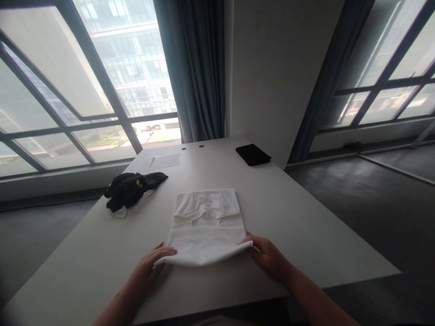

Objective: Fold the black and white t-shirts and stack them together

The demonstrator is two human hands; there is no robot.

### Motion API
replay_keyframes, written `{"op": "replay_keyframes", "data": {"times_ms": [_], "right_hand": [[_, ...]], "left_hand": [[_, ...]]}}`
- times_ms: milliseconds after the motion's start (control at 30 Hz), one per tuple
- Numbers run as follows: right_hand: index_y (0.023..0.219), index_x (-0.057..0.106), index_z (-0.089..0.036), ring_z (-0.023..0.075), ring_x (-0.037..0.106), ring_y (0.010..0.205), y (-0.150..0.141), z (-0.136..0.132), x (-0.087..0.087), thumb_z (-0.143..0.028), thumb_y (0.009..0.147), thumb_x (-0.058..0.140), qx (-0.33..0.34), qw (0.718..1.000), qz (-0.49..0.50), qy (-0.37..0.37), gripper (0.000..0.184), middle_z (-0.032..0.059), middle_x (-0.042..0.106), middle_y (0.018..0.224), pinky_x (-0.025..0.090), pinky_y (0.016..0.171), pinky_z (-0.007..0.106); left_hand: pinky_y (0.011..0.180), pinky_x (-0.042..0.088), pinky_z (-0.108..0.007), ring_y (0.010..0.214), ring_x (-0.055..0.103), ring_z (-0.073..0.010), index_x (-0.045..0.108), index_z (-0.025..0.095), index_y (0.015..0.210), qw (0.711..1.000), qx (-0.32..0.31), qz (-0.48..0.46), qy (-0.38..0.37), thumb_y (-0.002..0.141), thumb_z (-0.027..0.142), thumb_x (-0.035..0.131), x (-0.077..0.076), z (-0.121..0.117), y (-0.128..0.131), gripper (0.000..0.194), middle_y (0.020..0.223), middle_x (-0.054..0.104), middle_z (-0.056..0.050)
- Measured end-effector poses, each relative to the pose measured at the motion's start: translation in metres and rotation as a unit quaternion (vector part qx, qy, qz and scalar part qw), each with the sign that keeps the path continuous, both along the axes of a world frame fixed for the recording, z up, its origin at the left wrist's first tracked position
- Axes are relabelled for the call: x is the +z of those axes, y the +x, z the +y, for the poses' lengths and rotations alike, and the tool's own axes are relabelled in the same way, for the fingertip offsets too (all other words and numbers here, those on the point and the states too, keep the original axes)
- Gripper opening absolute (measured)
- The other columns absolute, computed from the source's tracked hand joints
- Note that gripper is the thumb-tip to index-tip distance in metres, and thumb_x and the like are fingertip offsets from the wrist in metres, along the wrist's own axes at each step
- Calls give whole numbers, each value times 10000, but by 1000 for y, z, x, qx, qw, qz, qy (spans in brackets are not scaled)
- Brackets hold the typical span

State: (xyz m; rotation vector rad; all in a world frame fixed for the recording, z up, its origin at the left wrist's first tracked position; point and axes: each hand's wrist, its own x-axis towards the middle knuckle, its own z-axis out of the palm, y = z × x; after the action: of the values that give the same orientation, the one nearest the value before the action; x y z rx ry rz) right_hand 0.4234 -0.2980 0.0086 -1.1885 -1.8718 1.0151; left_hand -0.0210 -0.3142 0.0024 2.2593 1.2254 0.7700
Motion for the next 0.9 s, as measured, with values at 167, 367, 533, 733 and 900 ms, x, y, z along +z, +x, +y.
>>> {"op": "replay_keyframes", "data": {"times_ms": [167, 367, 533, 733, 900], "right_hand": [[997, 684, -235, 269, 687, 1002, -21, -21, 30, -634, 1046, 419, -36, 995, 55, 77, 482, 91, 725, 1007, 574, 916, 374], [1008, 615, -262, 237, 644, 753, -37, -6, 41, -618, 1046, 376, -202, 968, -2, 149, 430, 60, 679, 838, 533, 690, 329], [860, 521, -248, 232, 621, 696, -48, 63, 25, -516, 1047, 358, -271, 952, -87, 110, 365, 40, 640, 740, 446, 630, 291], [991, 636, -196, 240, 676, 842, -55, 125, 2, -317, 1063, 420, -266, 916, -292, 65, 259, 106, 729, 929, 392, 685, 274], [1119, 650, -191, 252, 694, 880, -55, 131, -3, -330, 1090, 457, -253, 888, -381, 38, 239, 113, 738, 965, 385, 686, 279]], "left_hand": [[1023, 577, -367, 1079, 707, -216, 717, 263, 1027, 988, 87, -120, 37, 1033, 445, 459, 24, -16, 18, 315, 1044, 758, -68], [794, 560, -307, 873, 688, -197, 662, 231, 1000, 966, 163, -175, 101, 1017, 522, 448, 49, 1, 42, 362, 937, 721, -56], [680, 467, -275, 771, 663, -201, 631, 235, 939, 947, 314, -64, 15, 1019, 548, 392, 45, 61, 53, 403, 808, 724, -32], [714, 410, -293, 847, 695, -241, 648, 234, 870, 936, 336, 92, -50, 1053, 437, 341, 24, 124, 55, 411, 883, 754, -100], [719, 410, -312, 873, 703, -268, 666, 232, 941, 924, 347, 150, -56, 1057, 487, 309, 10, 136, 53, 454, 920, 757, -123]]}}
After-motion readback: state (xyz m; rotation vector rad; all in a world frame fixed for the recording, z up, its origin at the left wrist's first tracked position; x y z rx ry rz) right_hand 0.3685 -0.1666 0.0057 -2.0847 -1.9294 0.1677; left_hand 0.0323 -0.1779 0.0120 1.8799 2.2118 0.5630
